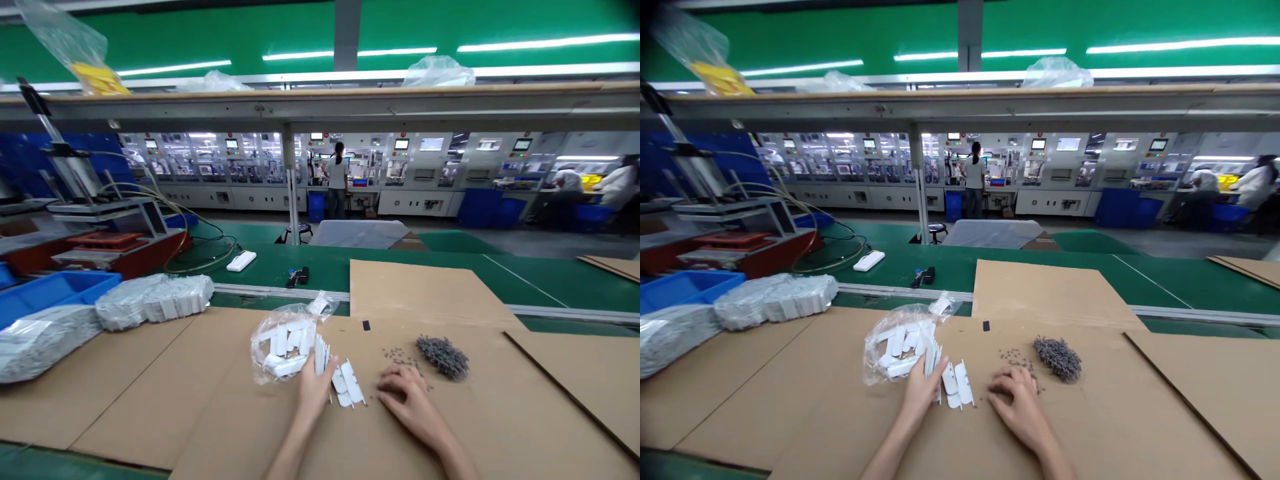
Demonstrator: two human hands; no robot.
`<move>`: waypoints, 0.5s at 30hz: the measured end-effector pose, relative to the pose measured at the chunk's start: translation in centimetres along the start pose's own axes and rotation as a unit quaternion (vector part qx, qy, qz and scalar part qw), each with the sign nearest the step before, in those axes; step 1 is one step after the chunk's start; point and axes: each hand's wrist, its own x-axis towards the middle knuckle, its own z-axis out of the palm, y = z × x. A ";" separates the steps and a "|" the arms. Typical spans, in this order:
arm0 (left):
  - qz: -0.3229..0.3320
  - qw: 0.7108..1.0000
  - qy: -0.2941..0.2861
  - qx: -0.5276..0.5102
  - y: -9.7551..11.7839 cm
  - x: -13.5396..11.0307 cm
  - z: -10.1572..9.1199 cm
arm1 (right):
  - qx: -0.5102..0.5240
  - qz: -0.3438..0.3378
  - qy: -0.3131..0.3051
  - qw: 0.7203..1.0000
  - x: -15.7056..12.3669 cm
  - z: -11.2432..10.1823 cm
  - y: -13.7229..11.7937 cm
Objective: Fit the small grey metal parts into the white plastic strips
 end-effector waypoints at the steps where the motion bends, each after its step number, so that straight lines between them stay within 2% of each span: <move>1: -0.025 0.999 -0.016 -0.029 0.0 0.0 0.1 | -0.014 -0.004 -0.016 1.000 -0.1 0.0 0.0; 3: -0.066 0.992 -0.045 -0.095 0.0 0.0 0.4 | -0.027 -0.004 -0.030 0.999 -0.2 0.0 0.2; 6: -0.086 0.980 -0.067 -0.166 -0.1 -0.3 0.8 | 0.003 0.005 -0.030 1.000 -0.2 0.5 0.1; 10: -0.111 0.973 -0.117 -0.163 0.1 -1.1 1.4 | 0.152 0.051 -0.015 0.987 0.0 1.3 -1.1; 13: -0.090 0.974 -0.149 -0.148 -0.1 -1.5 1.8 | 0.243 0.071 -0.023 0.967 0.1 2.1 -2.0; 15: -0.077 0.979 -0.148 -0.120 -0.3 -1.5 1.9 | 0.282 0.092 -0.018 0.955 0.1 2.7 -2.2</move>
